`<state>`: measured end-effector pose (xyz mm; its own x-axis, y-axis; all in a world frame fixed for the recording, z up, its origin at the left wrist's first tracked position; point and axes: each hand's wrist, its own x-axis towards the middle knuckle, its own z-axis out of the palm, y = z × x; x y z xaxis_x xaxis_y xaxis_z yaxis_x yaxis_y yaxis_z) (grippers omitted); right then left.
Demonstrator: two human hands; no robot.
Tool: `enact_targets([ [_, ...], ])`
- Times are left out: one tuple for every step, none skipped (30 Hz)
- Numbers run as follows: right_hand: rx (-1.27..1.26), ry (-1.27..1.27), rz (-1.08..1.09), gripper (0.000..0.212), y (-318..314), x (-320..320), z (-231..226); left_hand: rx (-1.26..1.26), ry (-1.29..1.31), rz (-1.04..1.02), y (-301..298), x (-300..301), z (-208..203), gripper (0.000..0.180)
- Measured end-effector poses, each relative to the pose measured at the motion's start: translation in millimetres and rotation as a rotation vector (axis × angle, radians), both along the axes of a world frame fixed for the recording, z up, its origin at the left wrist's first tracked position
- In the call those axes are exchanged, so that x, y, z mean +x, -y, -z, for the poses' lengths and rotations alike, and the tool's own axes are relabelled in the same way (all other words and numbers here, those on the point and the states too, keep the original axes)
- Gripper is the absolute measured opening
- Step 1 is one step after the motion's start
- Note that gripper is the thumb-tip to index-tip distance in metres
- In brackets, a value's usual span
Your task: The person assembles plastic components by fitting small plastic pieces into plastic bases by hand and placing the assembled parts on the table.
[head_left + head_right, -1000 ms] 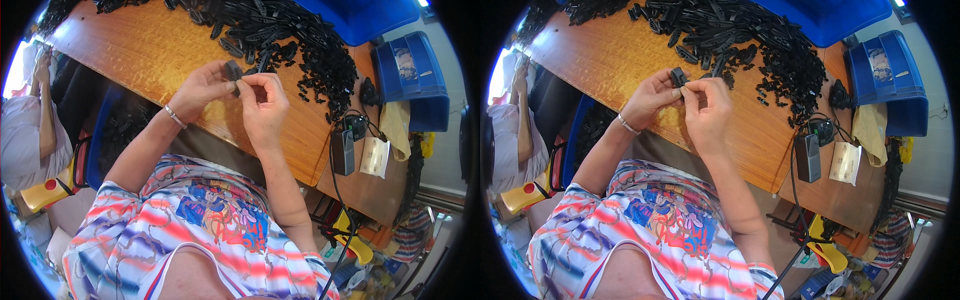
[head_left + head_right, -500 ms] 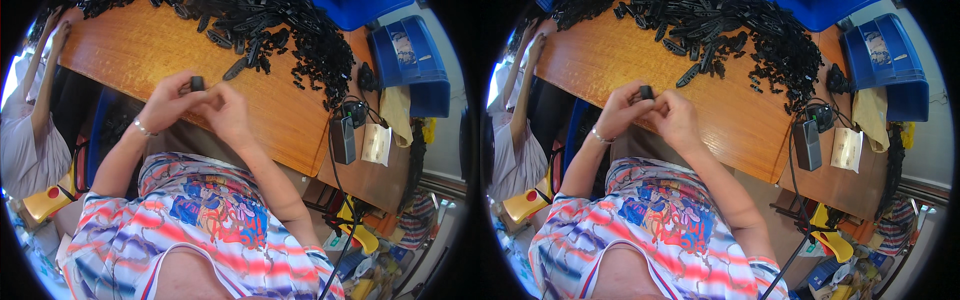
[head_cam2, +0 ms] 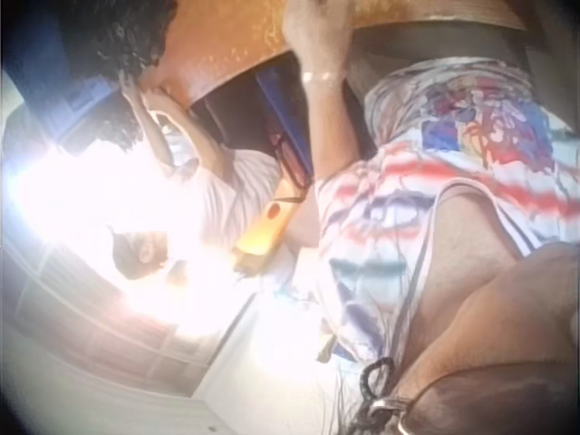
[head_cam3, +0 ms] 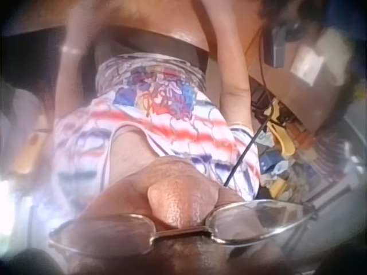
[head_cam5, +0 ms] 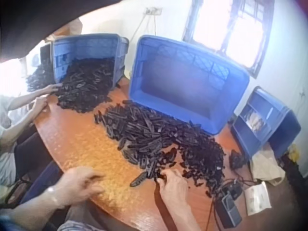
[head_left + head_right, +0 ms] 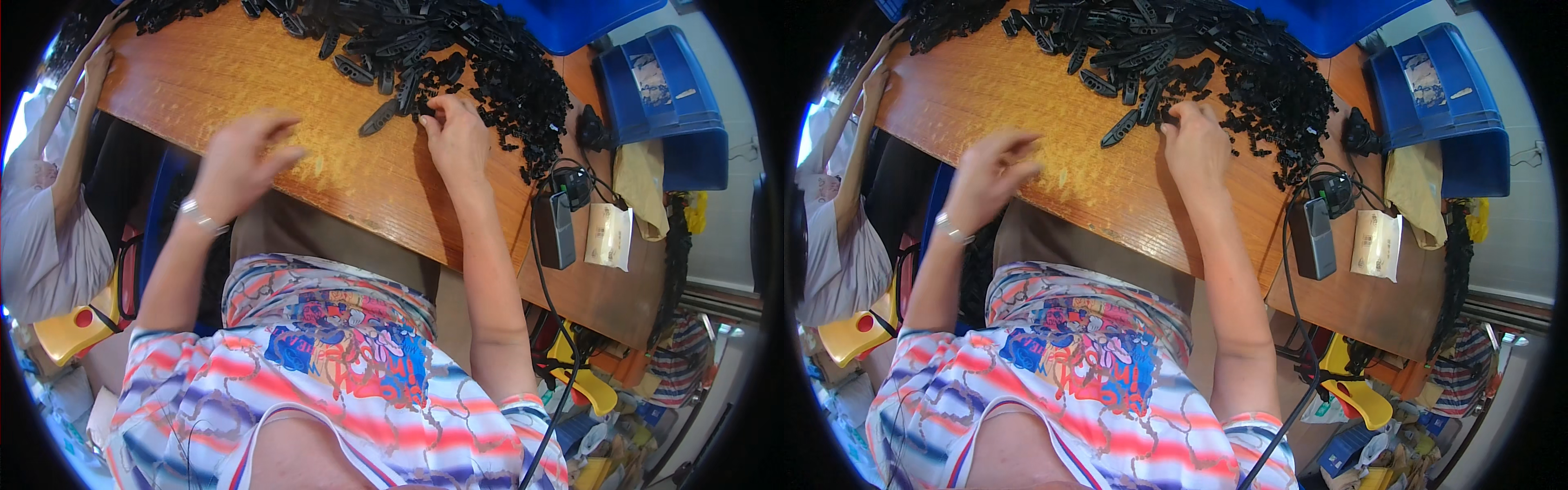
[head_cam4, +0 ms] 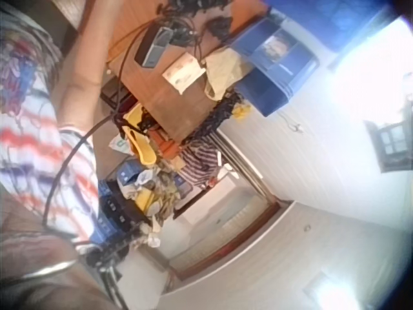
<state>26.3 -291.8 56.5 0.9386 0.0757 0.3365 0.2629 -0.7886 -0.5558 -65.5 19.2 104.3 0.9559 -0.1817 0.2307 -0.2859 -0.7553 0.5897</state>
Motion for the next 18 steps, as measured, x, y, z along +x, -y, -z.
enact_targets([
  [-0.077,-0.003,0.006,0.015,1.2,5.5,7.5,-0.024,0.029,0.030,27.8,12.9,3.2,0.044],
  [-0.154,-0.006,0.003,0.018,-0.9,8.0,9.5,-0.029,0.110,0.042,46.4,26.1,17.9,0.043],
  [-0.155,-0.001,-0.003,0.018,-3.0,8.4,5.9,-0.035,0.190,0.053,60.7,38.7,34.0,0.042],
  [-0.098,-0.067,-0.005,0.018,-1.6,8.4,2.5,-0.039,0.194,0.055,74.9,49.6,43.0,0.042],
  [-0.037,-0.135,-0.007,0.019,0.2,7.2,0.2,-0.008,0.212,0.032,87.2,58.0,49.0,0.038],
  [-0.038,-0.131,-0.001,0.019,3.1,6.4,0.5,0.022,0.232,0.011,93.4,65.1,52.9,0.034],
  [0.027,-0.132,-0.002,0.019,6.4,5.2,2.6,0.022,0.236,0.015,94.1,70.1,56.1,0.034],
  [0.094,-0.134,-0.004,0.018,9.0,3.9,4.7,-0.004,0.196,0.006,93.5,74.2,58.6,0.032],
  [0.096,-0.135,-0.002,0.018,10.9,1.2,7.1,-0.029,0.152,-0.003,94.4,75.1,57.4,0.029],
  [0.179,-0.122,-0.004,0.017,12.4,-1.8,9.7,-0.027,0.150,-0.001,95.6,75.2,55.9,0.029],
  [0.262,-0.109,-0.007,0.015,13.7,-4.7,12.1,-0.011,0.109,-0.006,96.7,75.2,53.4,0.027],
  [0.266,-0.111,-0.008,0.015,13.2,-7.6,13.2,0.006,0.068,-0.011,96.8,75.1,49.7,0.025],
  [0.308,-0.039,-0.027,0.014,12.3,-10.7,14.2,0.010,0.067,-0.011,96.5,75.4,47.9,0.025],
  [0.349,0.032,-0.044,0.013,11.0,-14.1,15.2,-0.155,-0.131,-0.031,96.1,75.8,46.6,0.024],
  [0.352,0.031,-0.049,0.013,7.0,-18.1,12.5,-0.320,-0.328,-0.054,94.8,75.6,45.6,0.023],
  [0.347,0.092,-0.058,0.013,2.4,-22.1,9.4,-0.319,-0.327,-0.059,92.3,76.9,51.5,0.023],
  [0.342,0.153,-0.066,0.013,-2.6,-25.8,5.5,-0.504,-0.359,-0.030,88.5,79.4,62.8,0.023],
  [0.342,0.153,-0.067,0.013,-5.8,-29.1,2.8,-0.691,-0.390,0.003,88.7,79.7,61.5,0.023],
])
